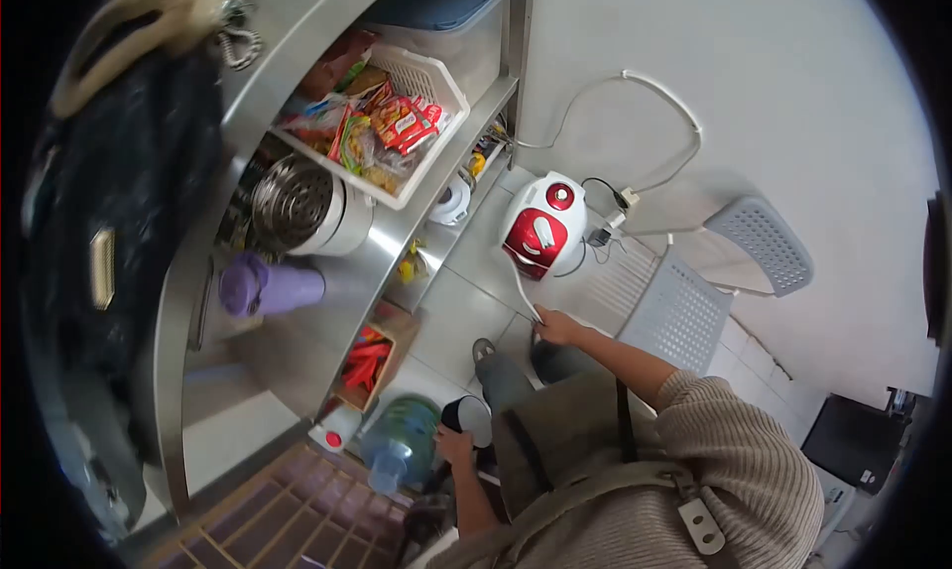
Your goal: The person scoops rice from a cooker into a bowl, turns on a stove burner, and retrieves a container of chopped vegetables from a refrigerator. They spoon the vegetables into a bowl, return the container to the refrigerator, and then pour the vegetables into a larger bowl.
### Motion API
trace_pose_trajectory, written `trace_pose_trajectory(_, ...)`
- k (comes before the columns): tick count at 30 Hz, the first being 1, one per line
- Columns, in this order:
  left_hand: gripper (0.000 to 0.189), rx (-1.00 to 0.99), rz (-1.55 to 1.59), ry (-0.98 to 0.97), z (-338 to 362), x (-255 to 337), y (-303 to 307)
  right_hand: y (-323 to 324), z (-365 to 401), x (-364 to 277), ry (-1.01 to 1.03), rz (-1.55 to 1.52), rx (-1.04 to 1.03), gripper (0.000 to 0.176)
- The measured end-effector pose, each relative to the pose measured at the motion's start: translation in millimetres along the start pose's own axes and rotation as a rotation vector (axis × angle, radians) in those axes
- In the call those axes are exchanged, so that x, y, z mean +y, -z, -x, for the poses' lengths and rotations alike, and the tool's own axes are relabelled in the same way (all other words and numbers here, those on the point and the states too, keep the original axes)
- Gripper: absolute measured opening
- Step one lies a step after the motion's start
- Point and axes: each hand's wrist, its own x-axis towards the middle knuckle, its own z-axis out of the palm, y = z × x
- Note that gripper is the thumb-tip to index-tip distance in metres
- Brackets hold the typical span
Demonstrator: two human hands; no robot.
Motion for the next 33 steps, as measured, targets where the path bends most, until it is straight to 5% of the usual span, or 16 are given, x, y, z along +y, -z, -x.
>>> trace_pose_trajectory(2, 0.074, 0.083, 0.056, -0.212, -19, 64, 74, 5, -54, 3, -0.054, -0.041, -0.045, 0.022)
trace_pose_trajectory(4, 0.076, 0.045, 0.321, -0.446, -83, 48, 85, -16, -109, 44, 0.165, 0.281, -0.030, 0.024)
trace_pose_trajectory(5, 0.074, -0.168, 0.676, -0.374, -70, 79, 117, -27, -135, 69, 0.251, 0.319, -0.002, 0.028)
trace_pose_trajectory(7, 0.075, -0.331, 0.767, -0.221, -64, 113, 146, -44, -175, 113, 0.303, 0.457, -0.002, 0.029)
trace_pose_trajectory(10, 0.067, -0.493, 1.029, -0.048, -113, 89, 96, -61, -219, 180, 0.336, 0.702, 0.009, 0.032)
trace_pose_trajectory(12, 0.064, -0.632, 0.950, 0.191, -143, 81, 61, -65, -231, 211, 0.521, 0.991, -0.023, 0.030)
trace_pose_trajectory(14, 0.063, -0.418, 0.864, -0.063, -143, 92, 24, -60, -236, 228, 0.609, 1.010, -0.003, 0.027)
trace_pose_trajectory(16, 0.065, -0.512, 0.816, -0.034, -171, 98, 0, -52, -240, 228, 0.709, 1.102, -0.111, 0.027)
trace_pose_trajectory(20, 0.067, -0.758, 0.680, 0.009, -238, 115, -25, -82, -251, 245, 0.788, 0.751, 0.136, 0.030)
trace_pose_trajectory(21, 0.068, -0.778, 0.656, -0.005, -251, 118, -29, -75, -247, 232, 0.765, 0.786, 0.025, 0.031)
trace_pose_trajectory(24, 0.070, -0.807, 0.595, -0.036, -282, 125, -38, -51, -233, 198, 0.700, 0.753, 0.125, 0.027)
trace_pose_trajectory(33, 0.078, -0.935, 0.600, -0.120, -339, 130, -63, 80, -178, 140, 0.445, 0.644, 0.699, 0.040)
